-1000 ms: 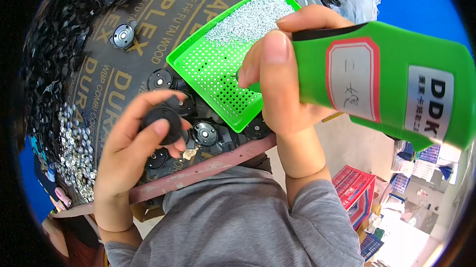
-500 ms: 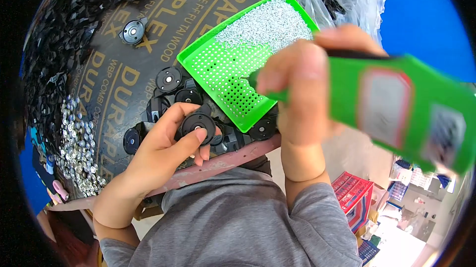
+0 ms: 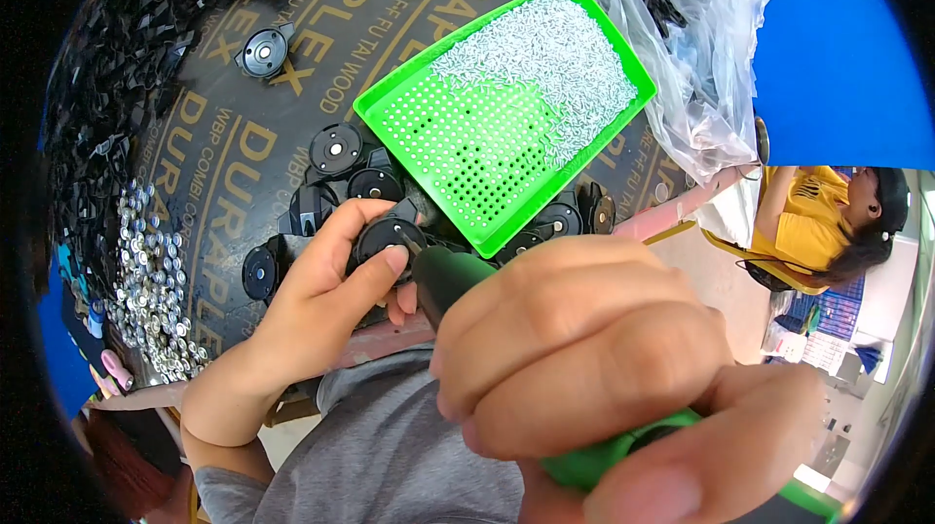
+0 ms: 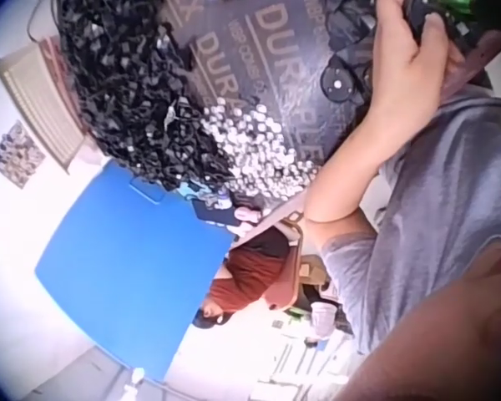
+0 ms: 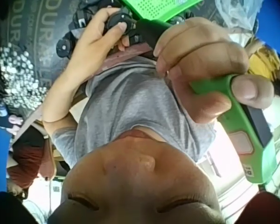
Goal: The person fastens screws into small circular plastic components using an electric screwdriver at a workbench.
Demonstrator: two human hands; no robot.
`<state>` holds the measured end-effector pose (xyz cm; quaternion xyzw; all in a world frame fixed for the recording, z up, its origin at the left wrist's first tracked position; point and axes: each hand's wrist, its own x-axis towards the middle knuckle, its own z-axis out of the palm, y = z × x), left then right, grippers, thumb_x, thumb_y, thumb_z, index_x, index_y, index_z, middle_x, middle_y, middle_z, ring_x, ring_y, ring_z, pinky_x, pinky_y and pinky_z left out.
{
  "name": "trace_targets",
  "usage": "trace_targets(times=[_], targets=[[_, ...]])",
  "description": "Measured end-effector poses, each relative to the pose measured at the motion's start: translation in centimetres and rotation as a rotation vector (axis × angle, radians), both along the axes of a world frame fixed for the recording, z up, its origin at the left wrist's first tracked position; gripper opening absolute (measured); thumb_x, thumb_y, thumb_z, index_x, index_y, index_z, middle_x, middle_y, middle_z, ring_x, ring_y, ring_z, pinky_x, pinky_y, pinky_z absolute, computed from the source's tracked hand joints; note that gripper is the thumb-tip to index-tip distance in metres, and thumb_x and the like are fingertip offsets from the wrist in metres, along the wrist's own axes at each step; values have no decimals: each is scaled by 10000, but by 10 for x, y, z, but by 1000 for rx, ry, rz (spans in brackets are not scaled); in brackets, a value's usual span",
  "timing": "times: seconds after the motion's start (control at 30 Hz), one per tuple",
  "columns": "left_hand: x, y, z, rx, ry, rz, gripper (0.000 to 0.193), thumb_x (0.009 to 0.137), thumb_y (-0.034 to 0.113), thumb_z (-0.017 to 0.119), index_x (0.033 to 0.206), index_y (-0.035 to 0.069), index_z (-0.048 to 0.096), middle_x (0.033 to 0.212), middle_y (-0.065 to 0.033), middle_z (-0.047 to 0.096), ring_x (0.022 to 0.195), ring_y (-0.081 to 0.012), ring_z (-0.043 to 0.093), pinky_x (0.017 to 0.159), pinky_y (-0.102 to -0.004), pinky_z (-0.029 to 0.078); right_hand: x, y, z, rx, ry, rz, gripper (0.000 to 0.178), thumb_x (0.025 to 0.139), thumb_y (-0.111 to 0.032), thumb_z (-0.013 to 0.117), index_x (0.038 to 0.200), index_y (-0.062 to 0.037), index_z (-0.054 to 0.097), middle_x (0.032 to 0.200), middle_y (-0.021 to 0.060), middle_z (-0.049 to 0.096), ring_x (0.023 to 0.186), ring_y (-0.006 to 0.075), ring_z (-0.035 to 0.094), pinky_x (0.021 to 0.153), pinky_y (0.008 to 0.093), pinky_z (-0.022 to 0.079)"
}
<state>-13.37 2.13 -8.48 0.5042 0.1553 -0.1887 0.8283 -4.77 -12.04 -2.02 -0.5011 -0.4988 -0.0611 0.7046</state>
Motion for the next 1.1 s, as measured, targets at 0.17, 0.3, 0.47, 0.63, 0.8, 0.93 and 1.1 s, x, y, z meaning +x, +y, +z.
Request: trace_targets(times=[0.17,0.3,0.47,0.63,0.8,0.93,1.1], targets=[[0,-3,3,11,-12,-5,259,990,95,453,1227,2,404,839,-48,569,724,-91,535,675,-232,458,4,1,-1,-21,-31,16,264,946,-222,520,1111,-50,408,621,35,527,495,137,544,441,239,509],[2,-3,4,-10,-16,4,253,984,108,461,1208,1,411,811,-43,573,707,-84,544,644,-231,457,-3,1,1,-13,-22,-44,253,941,-209,524,1101,-46,416,603,26,519,469,127,529,426,234,492],[2,2,5,-62,-9,-4,259,977,83,471,1213,-3,407,842,-53,570,720,-100,541,659,-235,457,-4,1,2,41,23,-51,240,935,-197,528,1080,-30,434,592,21,507,447,121,505,410,229,470],[5,2,11,-133,14,23,249,997,152,433,1208,20,421,851,-52,576,733,-113,561,652,-250,463,-3,1,5,66,32,-63,238,932,-195,521,1068,-17,440,604,35,507,438,124,489,410,227,467],[1,2,8,-87,-3,44,241,1013,206,416,1180,35,441,858,-60,582,715,-116,565,628,-259,474,-4,3,4,98,36,-21,236,928,-187,518,1068,-14,441,617,42,515,448,130,505,412,235,474],[2,-1,5,1,-80,49,222,1015,212,430,1150,38,457,823,-50,584,669,-100,557,585,-242,472,-1,4,5,125,18,19,247,922,-177,525,1071,1,440,612,45,515,449,131,510,421,229,478],[3,-1,9,200,-87,137,170,965,155,535,1063,19,508,699,-21,582,605,-55,553,526,-218,443,2,-22,30,-156,92,48,246,898,-167,553,1024,10,437,590,24,511,444,102,505,429,204,471]])
